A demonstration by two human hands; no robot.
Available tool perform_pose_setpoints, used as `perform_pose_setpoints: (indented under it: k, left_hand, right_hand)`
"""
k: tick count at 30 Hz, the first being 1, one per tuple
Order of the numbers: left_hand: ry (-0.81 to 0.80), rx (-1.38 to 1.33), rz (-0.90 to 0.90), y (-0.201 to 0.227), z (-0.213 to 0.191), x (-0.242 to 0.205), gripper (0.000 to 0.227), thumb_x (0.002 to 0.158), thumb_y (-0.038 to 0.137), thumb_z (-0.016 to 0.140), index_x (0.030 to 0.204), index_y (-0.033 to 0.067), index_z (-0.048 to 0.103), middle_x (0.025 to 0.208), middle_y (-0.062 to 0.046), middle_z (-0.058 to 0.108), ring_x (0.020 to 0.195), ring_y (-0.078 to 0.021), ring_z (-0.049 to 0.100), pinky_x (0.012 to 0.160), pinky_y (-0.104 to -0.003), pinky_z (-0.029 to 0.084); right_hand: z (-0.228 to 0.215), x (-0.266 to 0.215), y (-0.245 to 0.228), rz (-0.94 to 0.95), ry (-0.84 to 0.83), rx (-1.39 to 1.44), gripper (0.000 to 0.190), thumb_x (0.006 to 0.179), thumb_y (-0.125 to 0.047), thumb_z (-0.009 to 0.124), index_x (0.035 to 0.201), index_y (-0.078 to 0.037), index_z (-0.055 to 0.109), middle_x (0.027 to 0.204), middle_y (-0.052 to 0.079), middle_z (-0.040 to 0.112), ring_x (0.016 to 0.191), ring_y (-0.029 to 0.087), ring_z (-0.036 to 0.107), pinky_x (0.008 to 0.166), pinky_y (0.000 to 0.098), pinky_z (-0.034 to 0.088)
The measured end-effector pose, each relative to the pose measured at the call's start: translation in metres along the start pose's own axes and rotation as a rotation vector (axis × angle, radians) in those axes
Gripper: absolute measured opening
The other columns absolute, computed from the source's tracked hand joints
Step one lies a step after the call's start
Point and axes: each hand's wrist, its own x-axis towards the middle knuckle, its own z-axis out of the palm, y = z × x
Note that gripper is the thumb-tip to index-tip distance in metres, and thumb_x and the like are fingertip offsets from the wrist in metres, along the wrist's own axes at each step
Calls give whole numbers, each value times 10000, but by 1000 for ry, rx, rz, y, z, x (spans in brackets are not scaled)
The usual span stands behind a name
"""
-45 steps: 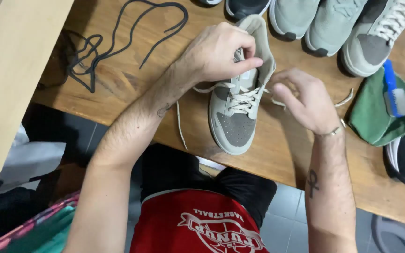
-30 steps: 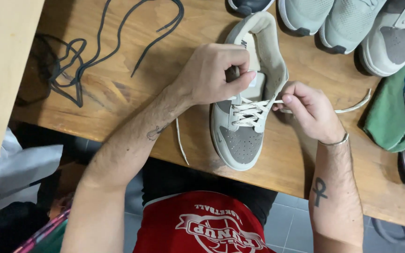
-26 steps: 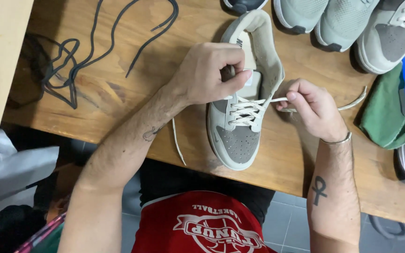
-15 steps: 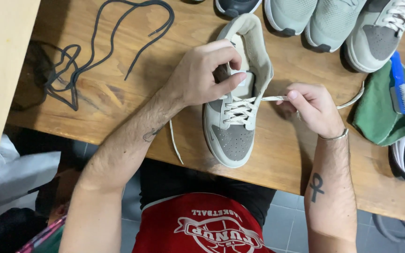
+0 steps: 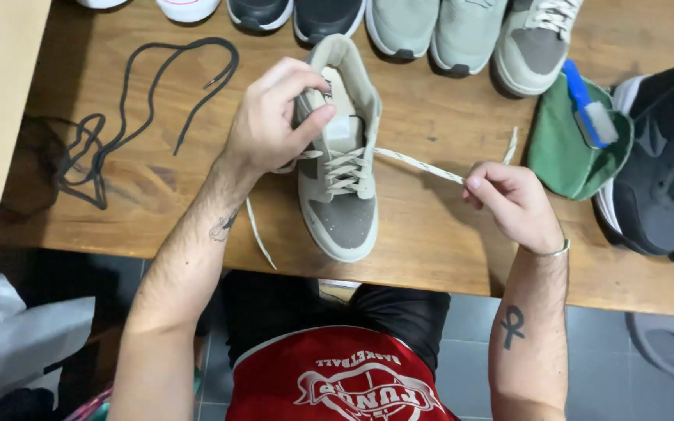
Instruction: The person laces a gray and white sneaker by threading a white shoelace through the eyelets from the bottom to the top. They pull the laces to tighten them and adjust the fit, then tie a knot at the top of the shoe.
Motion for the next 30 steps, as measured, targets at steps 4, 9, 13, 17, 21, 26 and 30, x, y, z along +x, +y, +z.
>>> perform_pose_setpoints:
  k: [4, 9, 13, 17, 21, 26, 30]
  left_hand:
    - [201, 207, -4, 67, 26, -24, 146, 1064, 242, 630, 1072, 119, 708, 963, -39, 635, 824, -266, 689, 710, -357, 571]
    - [-236, -397, -295, 151, 106, -74, 253, 992, 232, 622, 1169, 74, 711, 748, -134, 708, 703, -309, 733, 589, -378, 579]
    - [-292, -657, -454, 152, 157, -88, 491, 1072, 266, 464, 1326, -143, 555, 811, -205, 705, 746, -329, 690, 683, -456, 562]
    - [-107, -723, -492, 152, 178, -83, 313, 1058, 203, 551, 1218, -21, 699, 775, -144, 728, 807, -223, 722, 722, -353, 572]
    - [-19, -606, -545, 143, 184, -77, 241, 1049, 189, 588, 1050, 69, 796, 677, -113, 696, 692, -215, 713, 667, -313, 566]
    - [26, -601, -648, 124, 192, -89, 276, 1062, 190, 545, 1034, 71, 793, 580, -55, 608, 594, -121, 560, 590, -280, 520]
    - [45, -607, -656, 114, 195, -93, 295, 1072, 207, 532, 1030, 47, 777, 603, -70, 608, 584, -144, 562, 588, -308, 522]
  right_hand:
    - [-4, -40, 14, -63, 48, 10, 329, 1053, -106, 576, 747, -59, 685, 605, 37, 596, 614, 124, 501, 646, 293, 459]
    - [22, -82, 3, -65, 119, 129, 306, 1040, -119, 569, 764, -65, 692, 623, 12, 626, 633, 112, 530, 652, 288, 489]
    - [43, -100, 6, -55, 130, 162, 280, 1016, -97, 589, 759, -59, 692, 613, 22, 627, 607, 125, 529, 637, 291, 487]
    - [54, -108, 0, -92, 126, 172, 290, 1020, -89, 583, 741, -68, 662, 612, 30, 581, 616, 148, 513, 624, 297, 488]
    - [46, -119, -3, -74, 138, 99, 310, 1029, -104, 559, 745, -79, 680, 604, 55, 599, 579, 162, 528, 593, 329, 497]
    - [22, -160, 11, -59, 177, 33, 311, 1016, -131, 570, 735, -82, 692, 631, 68, 623, 586, 172, 562, 592, 339, 514]
    - [0, -185, 9, -124, 234, 19, 353, 1009, -170, 557, 692, -67, 672, 688, 87, 680, 656, 212, 667, 646, 347, 562]
